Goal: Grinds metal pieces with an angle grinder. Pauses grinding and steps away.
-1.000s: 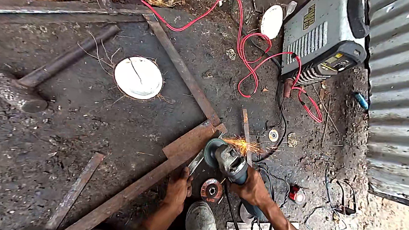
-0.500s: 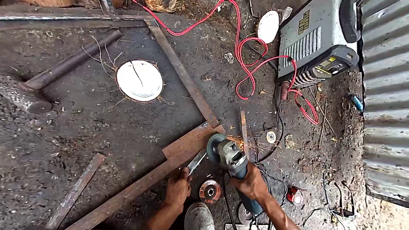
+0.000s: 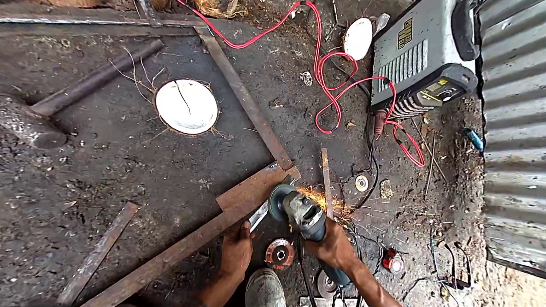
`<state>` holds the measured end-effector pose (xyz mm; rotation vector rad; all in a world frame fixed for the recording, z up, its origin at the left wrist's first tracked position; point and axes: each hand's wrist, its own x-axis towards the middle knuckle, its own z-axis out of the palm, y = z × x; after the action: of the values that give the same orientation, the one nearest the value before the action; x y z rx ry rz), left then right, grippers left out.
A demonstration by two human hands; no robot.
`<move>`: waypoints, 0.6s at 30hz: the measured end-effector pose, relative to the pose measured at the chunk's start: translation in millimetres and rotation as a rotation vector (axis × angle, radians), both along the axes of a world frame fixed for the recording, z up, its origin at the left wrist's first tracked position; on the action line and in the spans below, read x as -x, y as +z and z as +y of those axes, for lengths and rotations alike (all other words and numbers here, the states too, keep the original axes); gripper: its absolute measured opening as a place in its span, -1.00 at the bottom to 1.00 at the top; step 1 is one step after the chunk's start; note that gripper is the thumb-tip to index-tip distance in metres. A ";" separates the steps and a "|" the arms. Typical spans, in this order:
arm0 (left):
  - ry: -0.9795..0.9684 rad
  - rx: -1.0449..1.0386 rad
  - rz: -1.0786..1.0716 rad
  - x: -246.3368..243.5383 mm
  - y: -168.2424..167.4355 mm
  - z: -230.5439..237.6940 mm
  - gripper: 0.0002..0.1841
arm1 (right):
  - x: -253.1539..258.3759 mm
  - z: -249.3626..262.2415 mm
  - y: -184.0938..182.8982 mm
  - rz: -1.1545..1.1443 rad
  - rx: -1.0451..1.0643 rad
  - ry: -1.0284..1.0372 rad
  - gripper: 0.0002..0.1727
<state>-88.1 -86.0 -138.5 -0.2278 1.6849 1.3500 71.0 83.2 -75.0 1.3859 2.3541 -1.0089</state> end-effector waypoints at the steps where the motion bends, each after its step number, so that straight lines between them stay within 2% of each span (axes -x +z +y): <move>1: 0.006 -0.009 0.018 -1.7 -0.8 -1.1 -0.71 | 2.2 3.9 1.1 -0.002 0.000 -0.022 -0.21; 10: 0.006 -0.020 0.079 -3.2 -7.9 -1.9 -0.71 | -6.6 -1.2 -3.3 -0.011 0.030 -0.019 -0.23; 14: 0.029 -0.022 -0.053 -2.6 2.6 -0.6 -0.67 | -3.9 4.1 -2.6 0.023 -0.006 -0.072 -0.24; 18: 0.047 -0.006 -0.213 3.7 14.6 2.1 -0.68 | -9.2 -6.2 -3.9 0.011 0.013 -0.025 -0.20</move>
<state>-91.9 -83.9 -123.9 -0.3958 1.5058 1.3162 80.2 76.9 -78.9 1.4125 2.3399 -1.0391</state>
